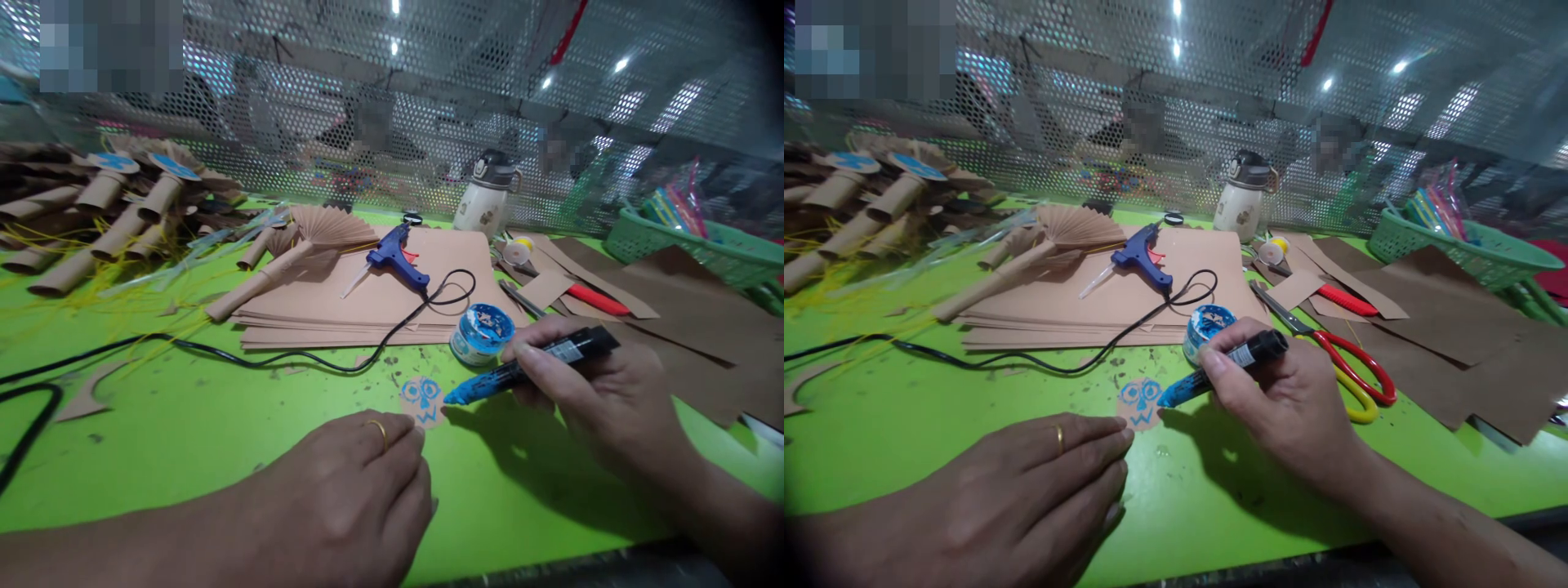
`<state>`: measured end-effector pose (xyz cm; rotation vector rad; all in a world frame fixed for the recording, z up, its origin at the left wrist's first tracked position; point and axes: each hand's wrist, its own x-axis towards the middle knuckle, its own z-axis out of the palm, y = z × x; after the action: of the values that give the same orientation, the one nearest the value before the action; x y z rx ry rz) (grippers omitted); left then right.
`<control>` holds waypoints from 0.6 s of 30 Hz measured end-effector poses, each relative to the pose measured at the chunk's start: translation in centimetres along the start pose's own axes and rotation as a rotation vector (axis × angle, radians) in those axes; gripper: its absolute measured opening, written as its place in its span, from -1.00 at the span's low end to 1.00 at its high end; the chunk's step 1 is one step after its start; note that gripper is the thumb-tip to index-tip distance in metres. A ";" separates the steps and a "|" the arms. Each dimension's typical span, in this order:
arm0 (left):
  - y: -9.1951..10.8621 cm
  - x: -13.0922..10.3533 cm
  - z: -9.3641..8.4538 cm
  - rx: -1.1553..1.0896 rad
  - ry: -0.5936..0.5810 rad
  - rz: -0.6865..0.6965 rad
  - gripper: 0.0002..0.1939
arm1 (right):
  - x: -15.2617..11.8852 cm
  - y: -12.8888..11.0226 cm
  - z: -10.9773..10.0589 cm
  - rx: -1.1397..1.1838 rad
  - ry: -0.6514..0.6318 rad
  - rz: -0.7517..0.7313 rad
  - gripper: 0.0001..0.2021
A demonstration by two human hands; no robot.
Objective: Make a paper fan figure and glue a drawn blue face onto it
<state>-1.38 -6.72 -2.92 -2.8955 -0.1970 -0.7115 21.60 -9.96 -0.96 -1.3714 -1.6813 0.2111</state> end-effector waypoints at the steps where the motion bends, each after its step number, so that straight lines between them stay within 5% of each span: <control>1: 0.1 0.0 -0.2 -0.003 0.002 -0.002 -0.63 | 0.1 -0.1 -0.1 -0.010 -0.004 -0.012 -0.85; 12: 0.1 -0.4 0.2 -0.044 -0.005 0.020 -0.61 | -0.2 0.1 -0.1 -0.004 -0.038 0.008 -0.88; 18: 0.1 -0.8 -0.2 -0.013 -0.045 -0.001 -0.77 | -0.3 0.0 0.1 0.029 -0.019 -0.014 -0.92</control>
<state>-2.14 -6.96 -3.10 -2.9259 -0.1991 -0.6506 21.47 -10.21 -1.20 -1.3396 -1.6968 0.2402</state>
